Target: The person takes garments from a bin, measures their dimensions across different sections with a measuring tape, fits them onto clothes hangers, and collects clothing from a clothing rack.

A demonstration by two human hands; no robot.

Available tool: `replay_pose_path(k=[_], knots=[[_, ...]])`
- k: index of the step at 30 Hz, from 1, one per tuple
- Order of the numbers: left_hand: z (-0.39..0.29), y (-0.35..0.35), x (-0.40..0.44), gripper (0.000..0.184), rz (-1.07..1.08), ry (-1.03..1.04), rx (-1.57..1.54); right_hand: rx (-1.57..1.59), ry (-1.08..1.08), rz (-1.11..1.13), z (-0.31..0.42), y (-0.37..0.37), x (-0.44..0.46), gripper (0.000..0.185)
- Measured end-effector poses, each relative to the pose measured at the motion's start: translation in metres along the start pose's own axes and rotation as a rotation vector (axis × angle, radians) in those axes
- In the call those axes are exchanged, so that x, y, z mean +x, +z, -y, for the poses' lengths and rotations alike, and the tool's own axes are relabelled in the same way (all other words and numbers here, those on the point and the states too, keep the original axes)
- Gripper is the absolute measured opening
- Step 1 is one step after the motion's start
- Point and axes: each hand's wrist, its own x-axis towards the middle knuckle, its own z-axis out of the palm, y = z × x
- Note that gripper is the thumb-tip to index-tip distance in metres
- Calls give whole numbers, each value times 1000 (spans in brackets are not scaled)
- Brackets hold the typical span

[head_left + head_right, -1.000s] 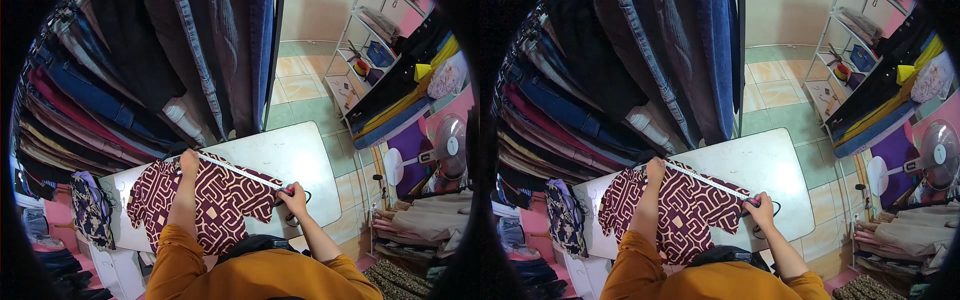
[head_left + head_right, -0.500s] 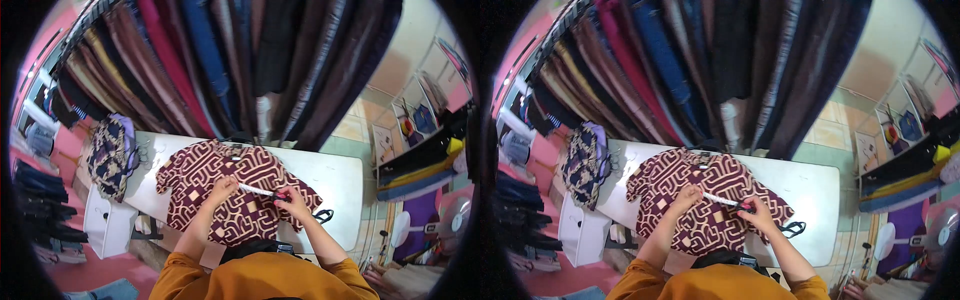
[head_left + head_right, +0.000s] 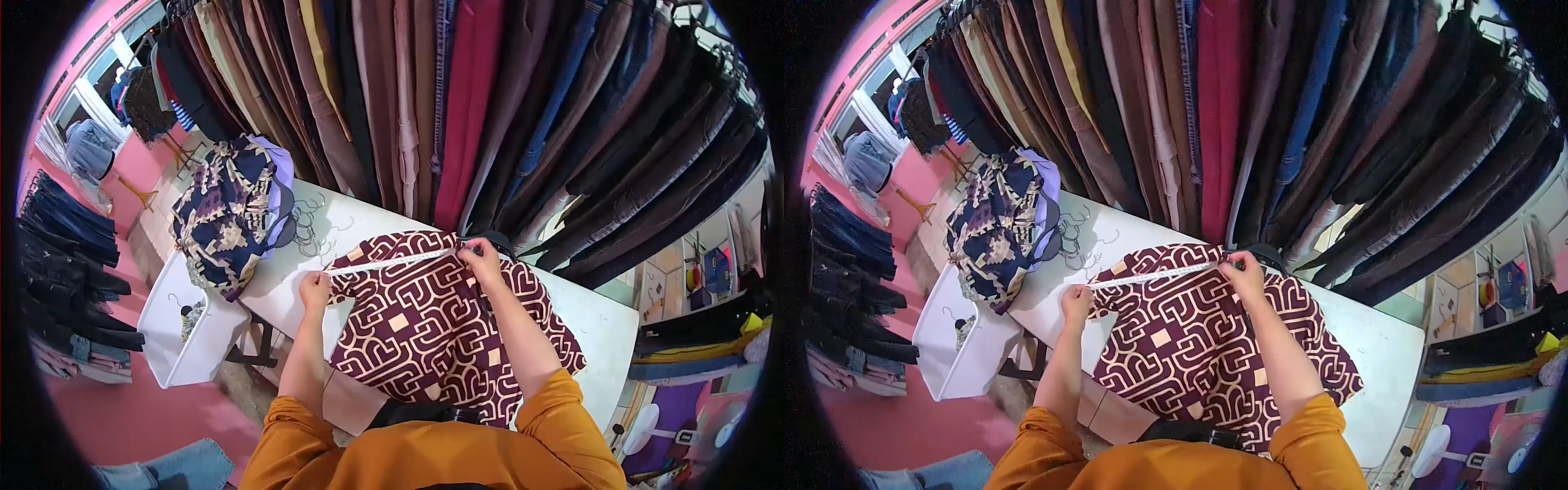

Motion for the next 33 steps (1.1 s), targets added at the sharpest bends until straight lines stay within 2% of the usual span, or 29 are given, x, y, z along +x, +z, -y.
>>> replay_pose_path(k=[1,4,6,8,11,15,17,19,21,22,23,24,25,27,29,31,33], knots=[[8,0,9,13,12,-5,-6,-14,33,-59,5,3,6,27],[34,4,27,16,-27,45,323,-156,-12,-118,-44,11,37,33],[39,5,22,15,-59,94,340,-370,-39,-193,-46,16,34,40],[38,6,19,15,-97,153,349,-349,-26,-226,-42,22,28,42],[26,4,15,15,-69,113,354,-358,-8,-253,-38,26,23,45],[32,4,19,14,-57,155,375,-427,-74,-273,-55,25,28,46],[30,4,18,14,-66,155,401,-362,-55,-255,-64,23,32,47],[31,0,20,13,-49,137,352,-376,-59,-254,-27,18,14,44],[31,-6,15,13,-26,111,316,12,127,-115,-6,5,-4,39],[25,-13,11,14,23,188,260,71,61,-66,1,-8,-16,34],[17,-20,5,14,74,261,205,30,103,-58,27,-22,-39,32],[7,-26,-5,12,200,200,70,28,94,-25,27,-43,-57,31],[0,-31,-17,12,211,189,82,47,97,-21,37,-60,-81,31],[-10,-31,-33,9,598,44,-85,128,211,-8,29,-99,-125,26],[-15,-16,-51,5,716,25,-104,50,347,-111,11,-127,-172,23],[1,7,-58,5,715,124,0,51,444,-204,-10,-144,-214,25],[-1,28,-67,4,595,254,100,37,431,-293,-26,-151,-245,25]])
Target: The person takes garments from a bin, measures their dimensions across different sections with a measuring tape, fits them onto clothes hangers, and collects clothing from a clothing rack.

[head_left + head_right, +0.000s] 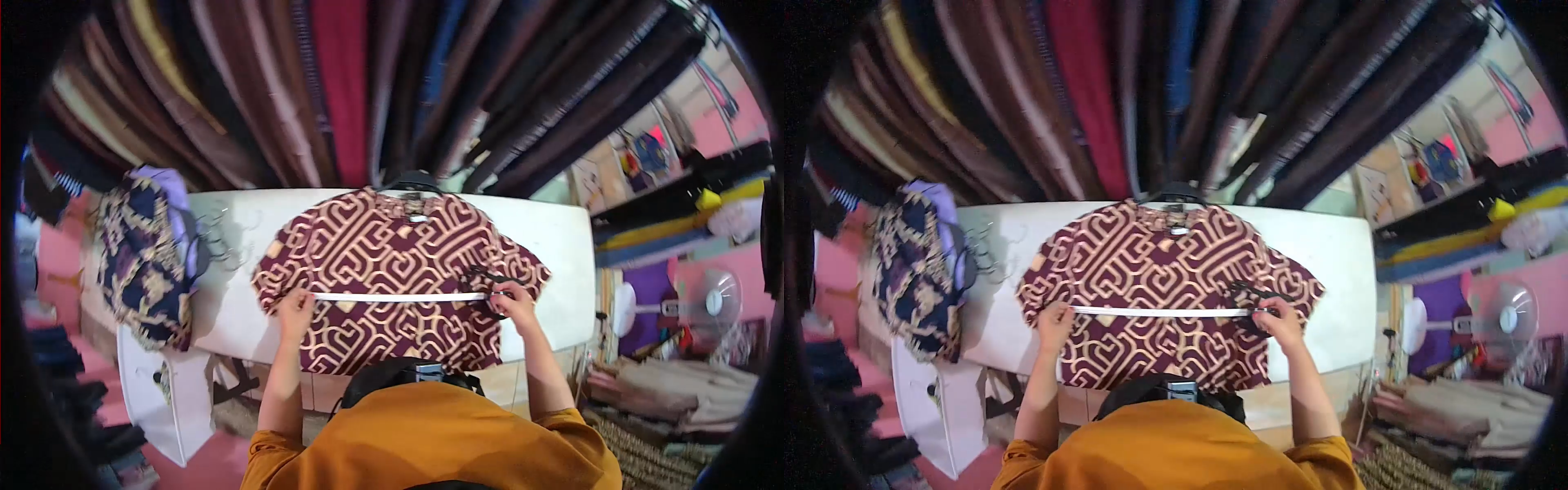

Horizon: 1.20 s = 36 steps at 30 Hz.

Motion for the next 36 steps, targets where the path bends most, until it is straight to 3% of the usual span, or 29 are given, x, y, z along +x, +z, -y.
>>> replay_pose_path(k=[2,4,5,8,14,19,22,23,24,26,30,31,32,34,35,36], knots=[[11,9,8,4,-59,106,165,-91,-36,-151,-22,-11,-9,25],[21,8,15,4,-13,121,349,93,-29,-204,-33,-17,-15,27],[38,9,21,5,-19,213,317,-146,-119,-270,-59,-29,-6,28],[32,5,22,4,23,135,303,-167,-153,-356,-81,-39,0,33],[17,5,21,5,-5,76,402,-82,-153,-291,-96,-42,14,35],[1,8,16,5,-54,75,409,-203,-185,-214,-79,-48,19,36],[-16,11,5,5,-70,-4,259,-114,-193,27,-44,-43,18,36],[2,12,5,5,-51,7,105,-20,-36,185,-9,-37,9,36],[-5,10,2,5,-67,12,108,-133,-35,254,14,-29,6,36],[-32,21,-13,7,147,-251,-99,-206,-199,420,19,-9,22,37],[-37,55,-45,6,276,-66,20,-306,-392,666,36,48,49,36],[-37,64,-51,7,195,27,-62,-424,-570,642,47,58,58,37],[-38,63,-61,16,95,97,125,-543,-750,608,58,67,72,38],[-54,53,-78,33,-146,179,508,-528,-818,428,67,81,108,37],[-62,47,-88,47,-217,87,584,-575,-811,279,71,87,127,36],[-61,40,-97,52,-309,145,652,-551,-814,227,77,88,148,35]])
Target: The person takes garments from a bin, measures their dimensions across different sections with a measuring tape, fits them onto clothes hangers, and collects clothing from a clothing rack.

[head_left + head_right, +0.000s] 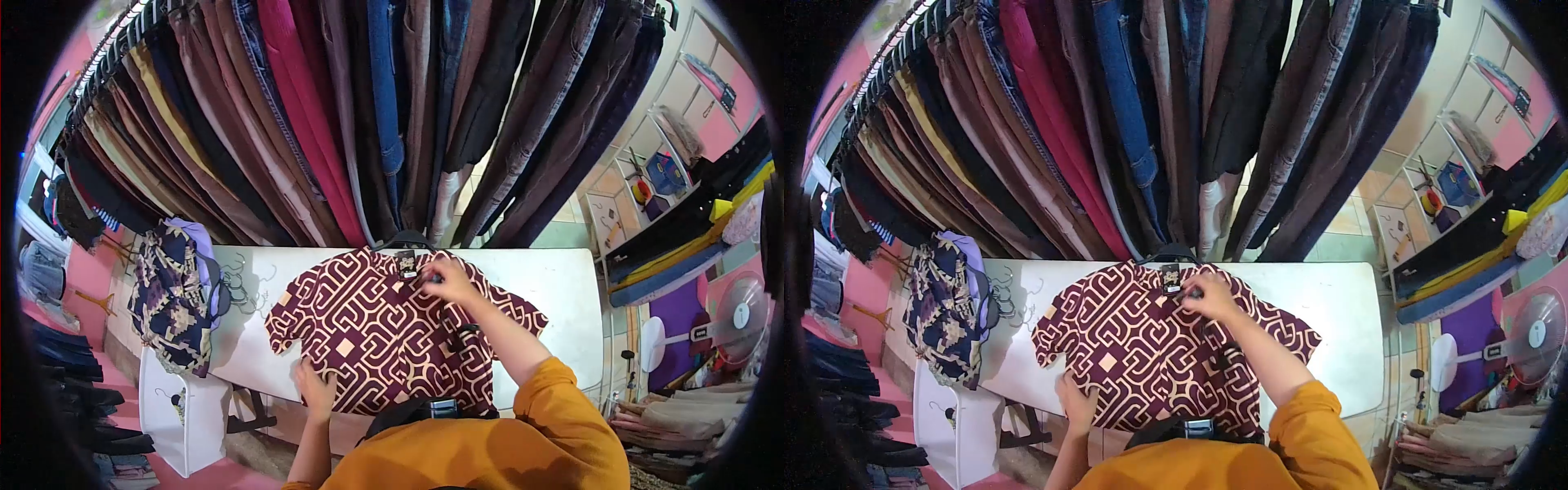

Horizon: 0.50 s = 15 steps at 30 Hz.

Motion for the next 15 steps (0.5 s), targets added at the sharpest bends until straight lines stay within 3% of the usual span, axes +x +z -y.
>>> replay_pose_path(k=[3,5,8,13,14,15], knots=[[40,-5,-25,50,-13,-142,55,-61,107,-14,-32,1,44,37],[49,-17,-33,48,208,-303,41,-25,121,28,-43,6,54,37],[69,-10,-43,39,286,-441,35,-194,154,121,-42,17,57,39],[87,-6,-41,29,296,-199,195,-186,148,166,-28,32,21,50],[89,-12,-37,29,291,-187,194,-177,133,154,-27,36,7,53],[91,-21,-33,28,264,-315,169,-140,133,135,-23,37,-9,55]])
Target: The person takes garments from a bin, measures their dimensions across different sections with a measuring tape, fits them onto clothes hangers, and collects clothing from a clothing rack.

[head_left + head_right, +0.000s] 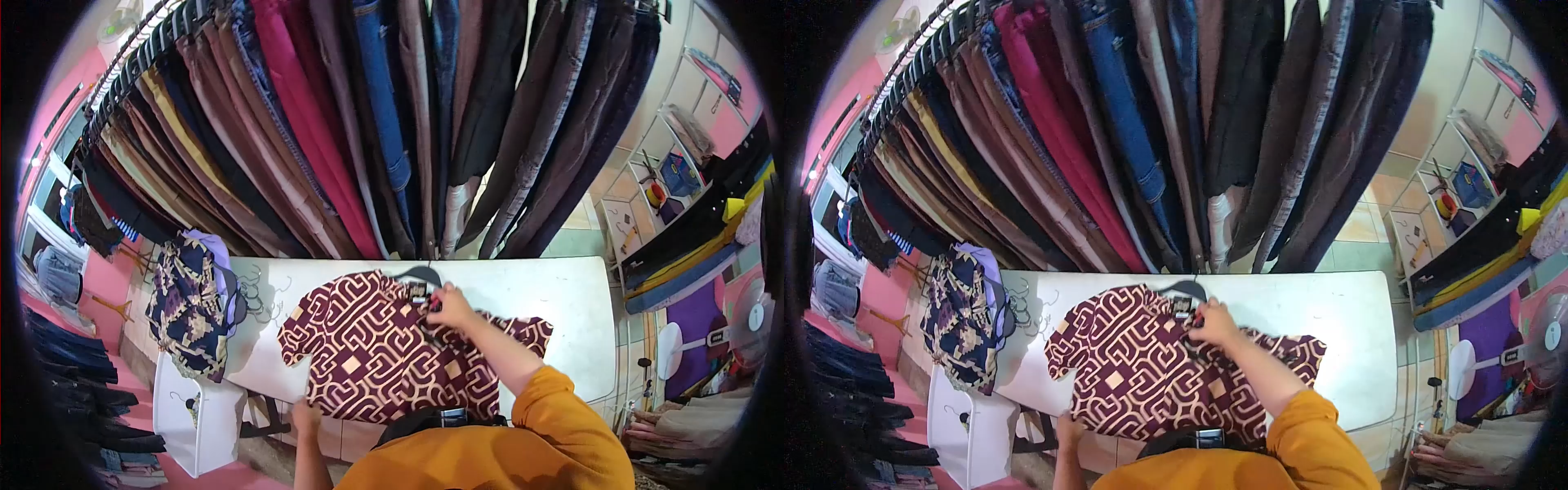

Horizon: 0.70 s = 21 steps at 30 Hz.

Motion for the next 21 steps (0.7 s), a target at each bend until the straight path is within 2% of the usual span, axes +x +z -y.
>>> replay_pose_path(k=[1,3,5,7,9,10,11,12,13,14,15,16,17,18,19,21], knots=[[3,-8,5,27,-8,-122,-46,-5,-7,-56,2,5,-19,53],[17,-17,27,23,-89,-184,-60,2,2,-143,9,1,-58,50],[14,-25,54,21,-165,-123,-29,31,32,-248,-2,-4,-93,51],[-65,-60,65,20,-172,-69,-163,83,217,-304,-12,-23,-128,50],[-124,-62,85,21,-148,39,-288,65,316,-432,-38,-36,-162,49],[-139,-42,109,21,-173,5,-79,83,392,-491,-49,-44,-179,49],[-138,-9,142,21,-183,190,-252,102,468,-548,-59,-53,-195,50],[-189,-7,138,21,-289,422,-351,67,508,-622,-69,-65,-212,50],[-232,1,139,22,-240,367,-212,33,550,-694,-79,-74,-230,49],[-277,6,130,22,-216,515,-311,-2,618,-746,-96,-82,-247,50],[-311,25,132,24,-116,568,-323,-40,684,-803,-112,-92,-262,50],[-328,61,134,29,-187,793,-386,-58,751,-849,-124,-103,-275,50],[-360,68,119,35,-133,890,-442,-78,819,-895,-135,-115,-288,50],[-375,80,98,45,-204,956,-356,-113,856,-916,-149,-124,-300,49],[-383,85,77,55,-81,934,-329,-145,892,-939,-162,-132,-310,49],[-370,104,38,60,-58,851,-210,-194,864,-947,-185,-142,-328,46]])
